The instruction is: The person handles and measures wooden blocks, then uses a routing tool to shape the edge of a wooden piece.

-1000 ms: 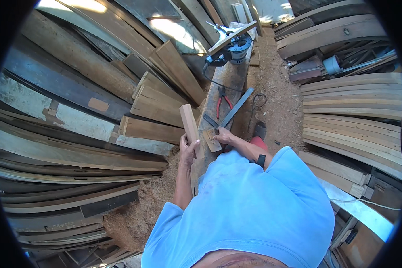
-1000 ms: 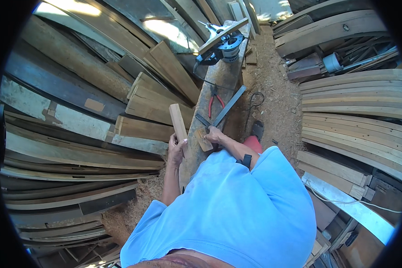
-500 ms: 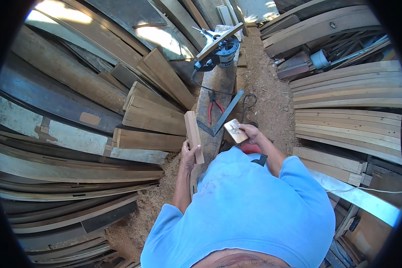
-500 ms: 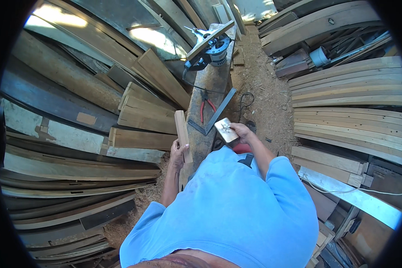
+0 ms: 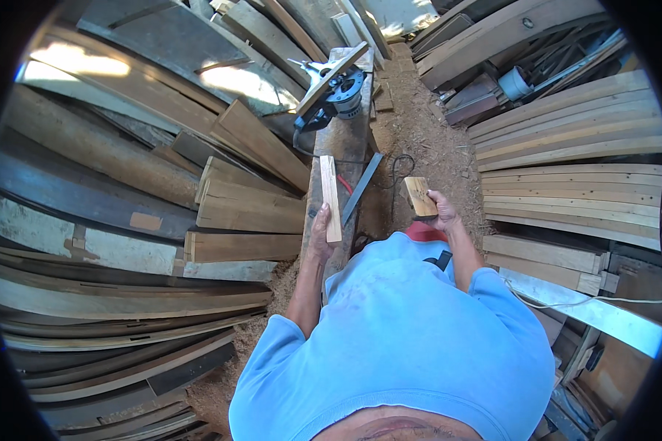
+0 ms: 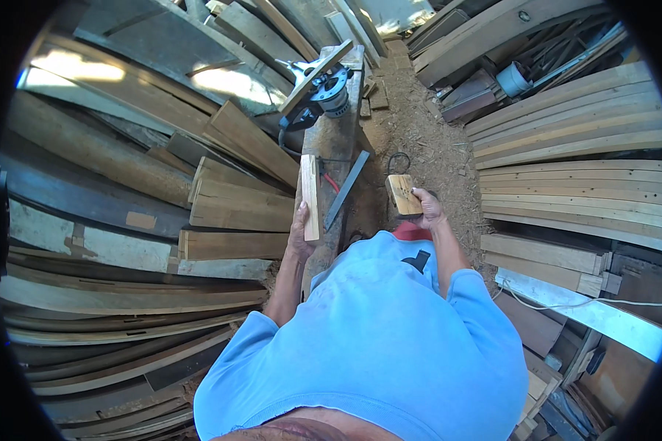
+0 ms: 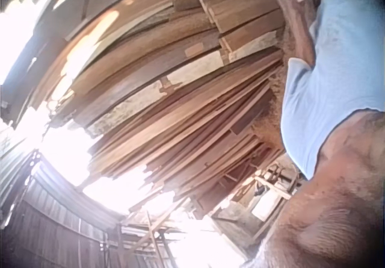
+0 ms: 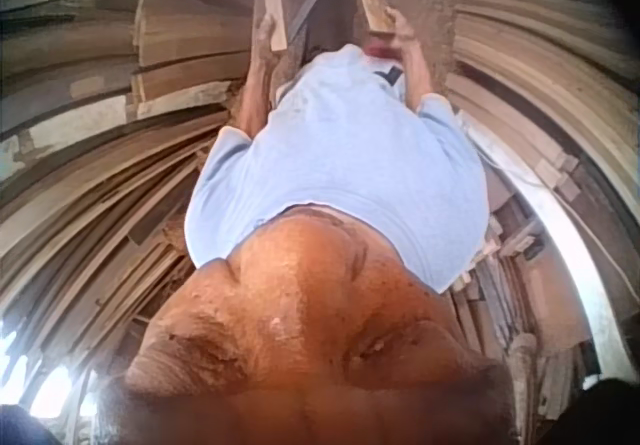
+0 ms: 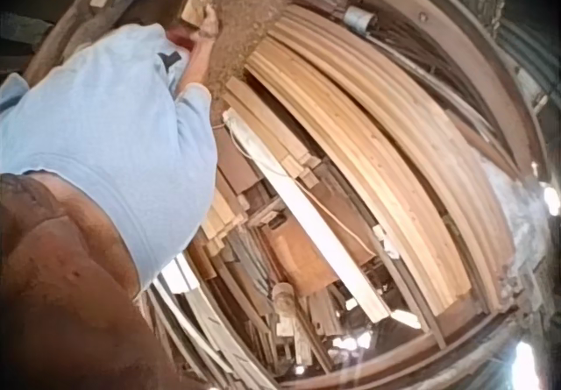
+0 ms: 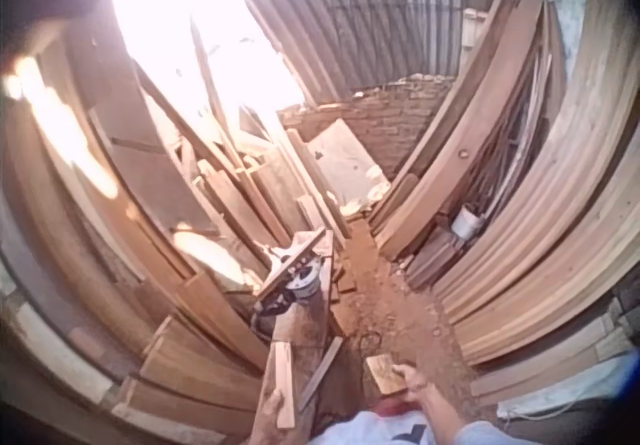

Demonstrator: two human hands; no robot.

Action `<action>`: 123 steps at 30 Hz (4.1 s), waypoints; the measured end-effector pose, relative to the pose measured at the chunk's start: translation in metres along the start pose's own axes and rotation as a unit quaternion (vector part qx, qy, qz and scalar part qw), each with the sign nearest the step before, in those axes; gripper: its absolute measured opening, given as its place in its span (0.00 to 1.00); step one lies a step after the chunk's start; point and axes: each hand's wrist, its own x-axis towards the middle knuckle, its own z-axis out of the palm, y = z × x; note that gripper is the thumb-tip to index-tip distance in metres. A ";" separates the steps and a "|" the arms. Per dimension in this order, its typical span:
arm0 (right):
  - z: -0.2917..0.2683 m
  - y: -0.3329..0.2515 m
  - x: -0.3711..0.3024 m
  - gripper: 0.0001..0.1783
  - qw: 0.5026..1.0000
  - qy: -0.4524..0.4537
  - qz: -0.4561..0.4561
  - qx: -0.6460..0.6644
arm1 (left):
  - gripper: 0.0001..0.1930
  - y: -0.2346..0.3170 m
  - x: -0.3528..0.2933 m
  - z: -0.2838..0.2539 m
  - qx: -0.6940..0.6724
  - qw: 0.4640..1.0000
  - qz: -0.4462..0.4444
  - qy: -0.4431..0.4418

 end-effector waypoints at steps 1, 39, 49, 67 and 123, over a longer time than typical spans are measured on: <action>0.000 -0.009 -0.007 0.25 1.000 -0.023 -0.001 0.018 | 0.24 -0.002 0.008 0.007 0.012 1.000 0.001 -0.002; -0.167 -0.487 0.000 0.14 0.908 0.361 -0.212 -0.027 | 0.19 0.006 0.285 0.376 0.145 0.976 -0.163 -0.009; -0.222 -0.743 0.037 0.23 0.740 0.579 -0.233 -0.251 | 0.21 -0.019 0.324 0.442 0.267 0.957 -0.112 -0.023; -0.440 -0.931 0.120 0.28 0.471 0.620 -0.058 -0.625 | 0.22 -0.060 0.401 0.545 0.246 0.921 -0.294 0.073; 0.196 -0.324 0.287 0.21 0.990 -0.056 0.037 -0.123 | 0.25 0.145 0.239 0.093 0.480 0.740 0.183 0.435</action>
